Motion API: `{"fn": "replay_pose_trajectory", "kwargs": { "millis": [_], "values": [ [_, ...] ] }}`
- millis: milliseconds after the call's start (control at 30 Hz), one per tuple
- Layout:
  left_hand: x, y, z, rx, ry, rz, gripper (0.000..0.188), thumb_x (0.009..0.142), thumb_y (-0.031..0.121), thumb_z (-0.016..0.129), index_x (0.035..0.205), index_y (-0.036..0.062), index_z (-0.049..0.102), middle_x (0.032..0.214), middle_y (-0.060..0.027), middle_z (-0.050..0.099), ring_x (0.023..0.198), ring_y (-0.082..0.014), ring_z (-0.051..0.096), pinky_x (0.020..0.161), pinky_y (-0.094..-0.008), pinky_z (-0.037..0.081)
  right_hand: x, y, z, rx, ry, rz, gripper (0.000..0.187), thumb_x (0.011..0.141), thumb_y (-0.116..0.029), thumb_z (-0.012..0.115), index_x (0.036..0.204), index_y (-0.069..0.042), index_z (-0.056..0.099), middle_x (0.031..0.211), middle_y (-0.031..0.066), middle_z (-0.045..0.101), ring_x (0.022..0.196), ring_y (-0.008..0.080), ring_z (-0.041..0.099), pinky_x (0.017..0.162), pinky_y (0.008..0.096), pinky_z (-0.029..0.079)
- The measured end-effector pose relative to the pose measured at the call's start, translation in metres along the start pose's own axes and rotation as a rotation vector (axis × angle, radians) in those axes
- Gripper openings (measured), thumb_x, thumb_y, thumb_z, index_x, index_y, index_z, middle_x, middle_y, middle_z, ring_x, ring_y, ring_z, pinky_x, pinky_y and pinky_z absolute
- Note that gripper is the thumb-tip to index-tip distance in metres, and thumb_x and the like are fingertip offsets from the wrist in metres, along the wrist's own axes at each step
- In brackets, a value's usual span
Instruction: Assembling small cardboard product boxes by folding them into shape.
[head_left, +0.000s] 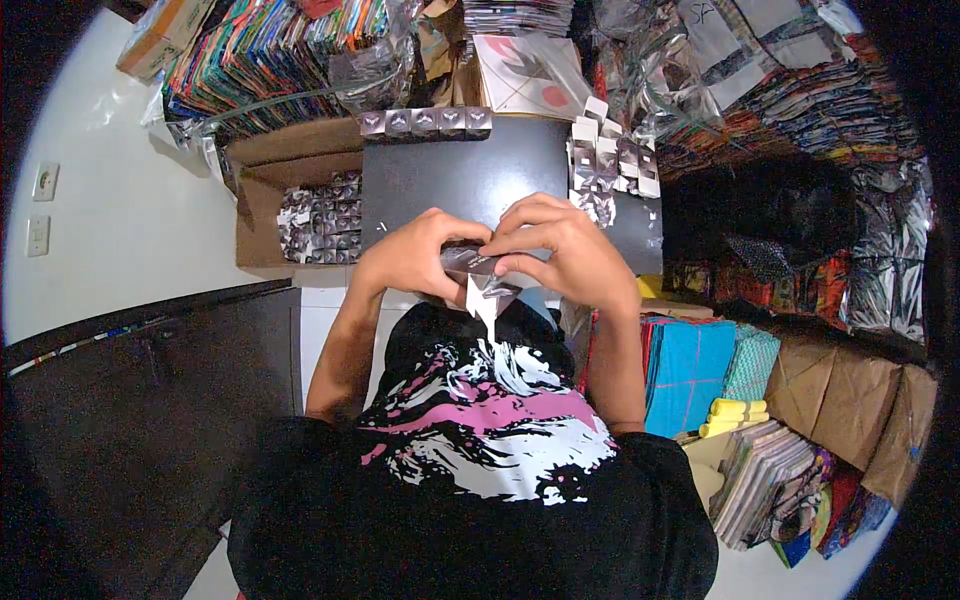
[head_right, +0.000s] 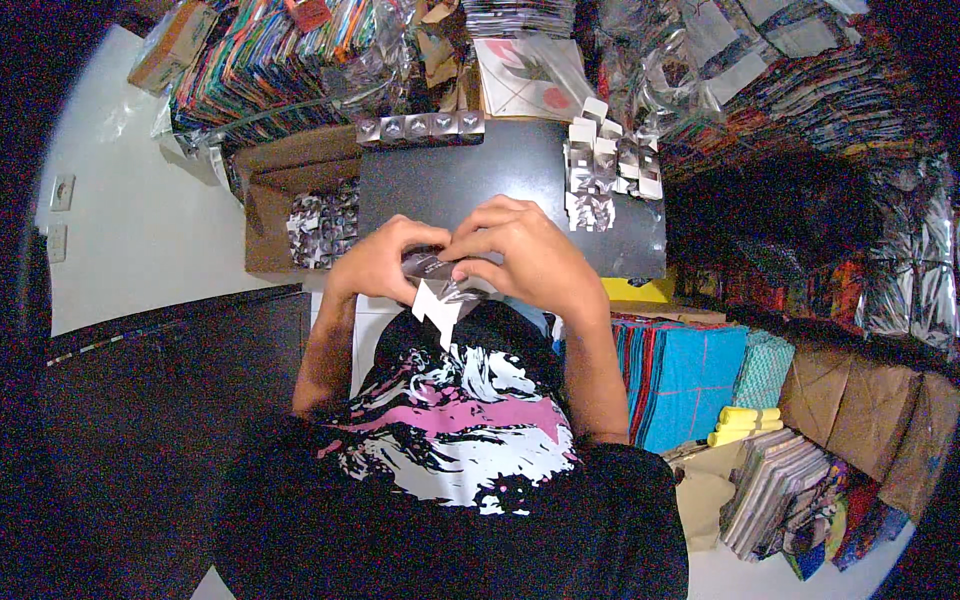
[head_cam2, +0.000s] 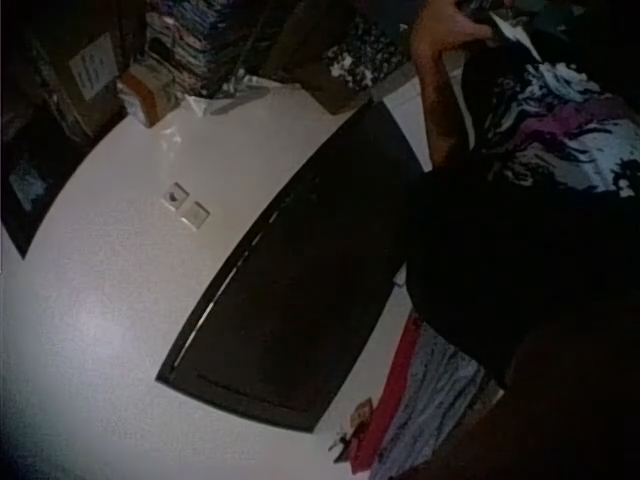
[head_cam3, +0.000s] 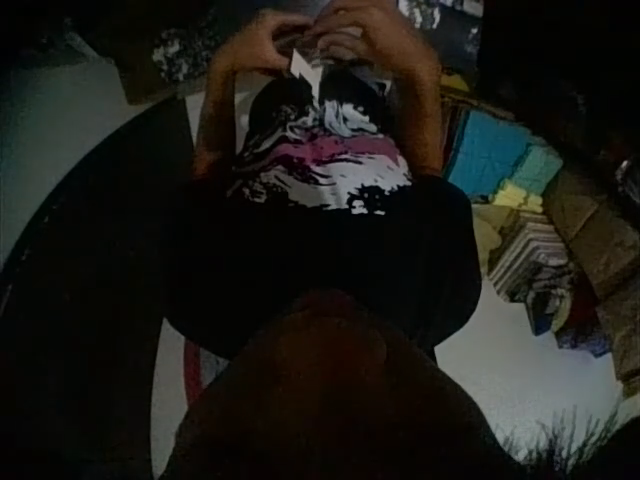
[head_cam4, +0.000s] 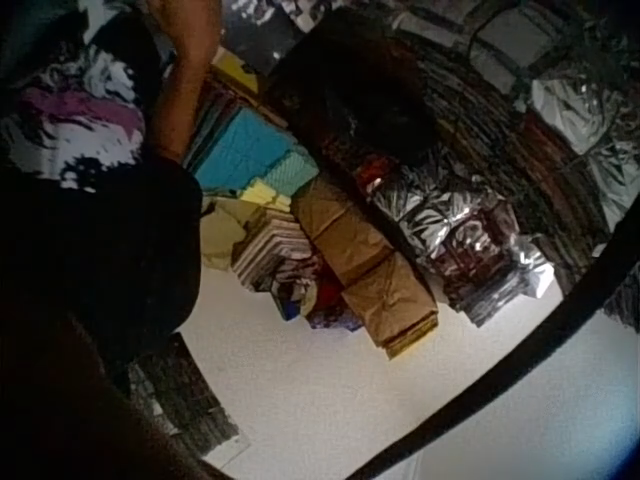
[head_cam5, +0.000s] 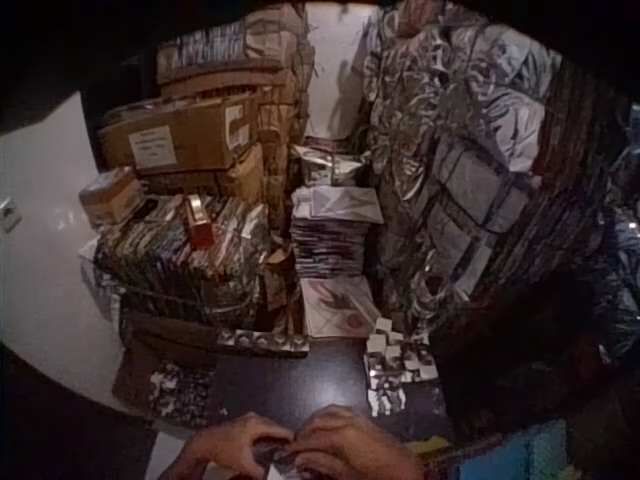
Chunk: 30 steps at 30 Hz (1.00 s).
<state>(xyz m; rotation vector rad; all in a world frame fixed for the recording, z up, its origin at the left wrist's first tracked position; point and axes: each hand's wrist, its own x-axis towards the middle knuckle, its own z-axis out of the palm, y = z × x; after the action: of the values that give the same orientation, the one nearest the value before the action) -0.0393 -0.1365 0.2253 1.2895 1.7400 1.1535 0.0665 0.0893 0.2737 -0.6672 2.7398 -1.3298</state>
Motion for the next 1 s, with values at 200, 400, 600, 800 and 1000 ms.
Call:
{"fn": "replay_pose_trajectory", "kwargs": {
  "millis": [200, 400, 600, 800, 1000],
  "values": [
    [0.001, 0.001, 0.001, 0.075, 0.105, -0.018, 0.066, 0.06, 0.029, 0.09, 0.115, -0.0022, 0.072, 0.102, -0.0175, 0.076, 0.094, -0.0243, 0.076, 0.086, -0.0345, 0.055, 0.003, -0.004, 0.013, -0.259, 0.163, -0.004, 0.015, 0.076, -0.016, 0.083, 0.091, -0.013, 0.08, 0.095, 0.0025, 0.073, 0.101, 0.0235, 0.068, 0.103, 0.0443, 0.045],
    [0.003, -0.009, 0.009, -0.012, 0.152, -0.017, 0.063, 0.059, 0.029, 0.095, 0.109, 0.0003, 0.072, 0.087, -0.0137, 0.074, 0.073, -0.0222, 0.071, 0.072, -0.0354, 0.054, 0.003, -0.003, 0.018, -0.409, 0.14, 0.06, 0.007, 0.083, -0.016, 0.075, 0.089, -0.017, 0.078, 0.094, -0.0004, 0.071, 0.107, 0.021, 0.065, 0.111, 0.0523, 0.038],
    [0.002, -0.016, 0.008, -0.057, 0.172, 0.023, 0.069, 0.058, 0.03, 0.098, 0.115, 0.0001, 0.072, 0.095, -0.0161, 0.076, 0.081, -0.0214, 0.073, 0.077, -0.0354, 0.055, -0.001, -0.011, 0.014, -0.489, 0.22, 0.144, 0.01, 0.081, -0.016, 0.075, 0.091, -0.017, 0.079, 0.096, -0.0002, 0.072, 0.109, 0.0196, 0.065, 0.113, 0.0543, 0.036],
    [0.006, 0.0, 0.005, 0.017, 0.077, -0.053, 0.068, 0.059, 0.029, 0.097, 0.112, -0.0038, 0.072, 0.1, -0.0176, 0.076, 0.086, -0.026, 0.074, 0.084, -0.0362, 0.056, 0.003, -0.003, 0.022, -0.536, 0.17, 0.105, 0.005, 0.083, -0.014, 0.072, 0.086, -0.013, 0.076, 0.096, 0.0016, 0.07, 0.111, 0.0197, 0.065, 0.112, 0.0555, 0.037],
    [0.001, -0.012, 0.009, 0.005, 0.131, 0.012, 0.066, 0.059, 0.03, 0.097, 0.11, -0.0032, 0.072, 0.097, -0.0172, 0.076, 0.082, -0.0236, 0.072, 0.08, -0.0372, 0.055, 0.003, -0.003, 0.024, -0.461, 0.101, 0.14, 0.004, 0.083, -0.012, 0.07, 0.085, -0.013, 0.074, 0.09, 0.0037, 0.067, 0.104, 0.0224, 0.066, 0.112, 0.0566, 0.036]
  ]
}}
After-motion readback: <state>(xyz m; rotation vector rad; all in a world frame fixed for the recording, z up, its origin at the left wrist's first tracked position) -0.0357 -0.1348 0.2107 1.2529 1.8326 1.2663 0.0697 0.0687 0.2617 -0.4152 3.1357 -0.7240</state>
